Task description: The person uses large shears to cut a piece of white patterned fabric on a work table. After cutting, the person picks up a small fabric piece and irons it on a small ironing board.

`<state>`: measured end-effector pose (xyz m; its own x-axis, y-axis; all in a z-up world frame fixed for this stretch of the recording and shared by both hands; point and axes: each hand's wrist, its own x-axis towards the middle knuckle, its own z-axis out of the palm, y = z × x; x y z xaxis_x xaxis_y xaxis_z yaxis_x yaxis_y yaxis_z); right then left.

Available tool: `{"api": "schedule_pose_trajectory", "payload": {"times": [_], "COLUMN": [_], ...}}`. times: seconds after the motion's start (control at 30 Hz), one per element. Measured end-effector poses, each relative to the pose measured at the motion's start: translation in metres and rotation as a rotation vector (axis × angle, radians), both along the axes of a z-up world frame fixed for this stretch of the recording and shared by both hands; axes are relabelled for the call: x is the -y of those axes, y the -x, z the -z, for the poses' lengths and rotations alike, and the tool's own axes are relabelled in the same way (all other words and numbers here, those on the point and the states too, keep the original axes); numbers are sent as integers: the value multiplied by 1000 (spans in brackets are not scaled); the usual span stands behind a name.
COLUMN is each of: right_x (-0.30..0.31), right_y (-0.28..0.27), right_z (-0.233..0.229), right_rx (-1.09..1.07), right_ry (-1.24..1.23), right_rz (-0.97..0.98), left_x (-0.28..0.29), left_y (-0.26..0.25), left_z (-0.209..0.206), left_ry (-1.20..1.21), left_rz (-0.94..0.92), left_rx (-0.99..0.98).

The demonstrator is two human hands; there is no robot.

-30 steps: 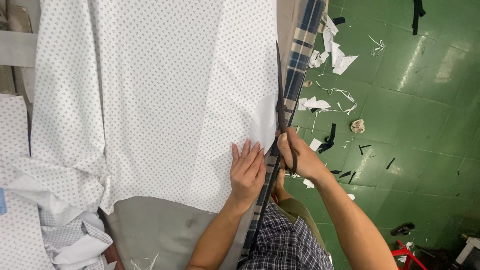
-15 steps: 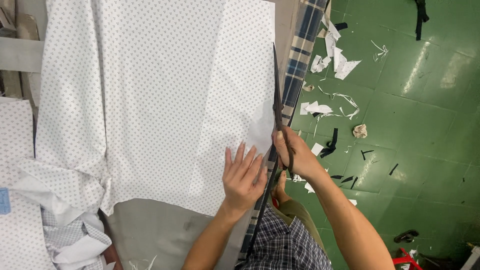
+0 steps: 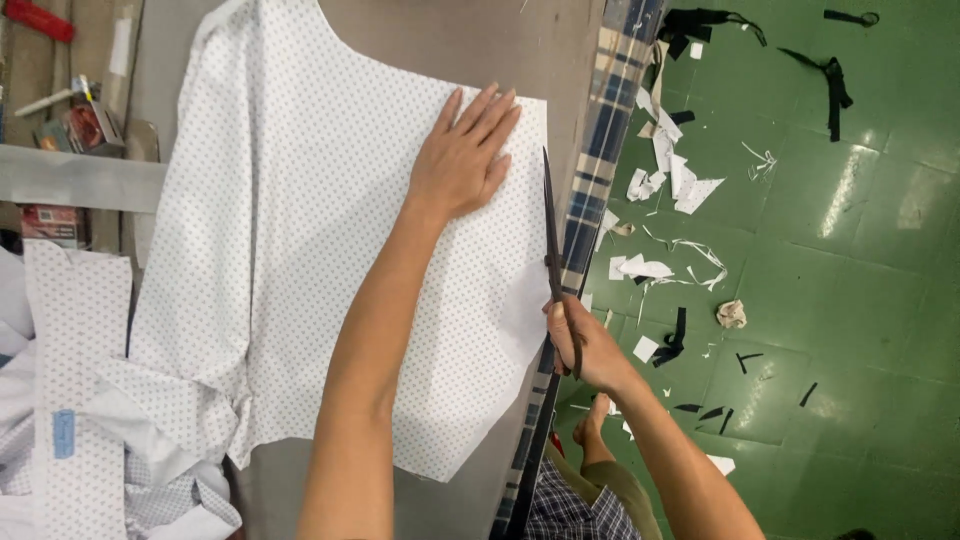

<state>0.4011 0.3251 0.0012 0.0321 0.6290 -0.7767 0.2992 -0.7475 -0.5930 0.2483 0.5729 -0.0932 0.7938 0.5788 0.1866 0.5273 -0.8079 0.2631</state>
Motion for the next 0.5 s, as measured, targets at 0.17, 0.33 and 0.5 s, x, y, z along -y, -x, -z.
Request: {"api": "schedule_pose_trajectory", "payload": {"times": [0.17,0.33,0.5], "right_x": [3,-1,-9], "right_y": [-6,-7,1], "right_z": [24,40,29], "right_rx": [60,132,134], "right_ry": [-201,-175,-147], "right_rz": [-31,-55,-16], "left_x": [0,1,1], "left_y": [-3,-4,-5], "left_z": [19,20,17], "left_ry": [56,70,102], "left_rz": [-67,-79,-84], "left_rx": [8,-2,-36]}}
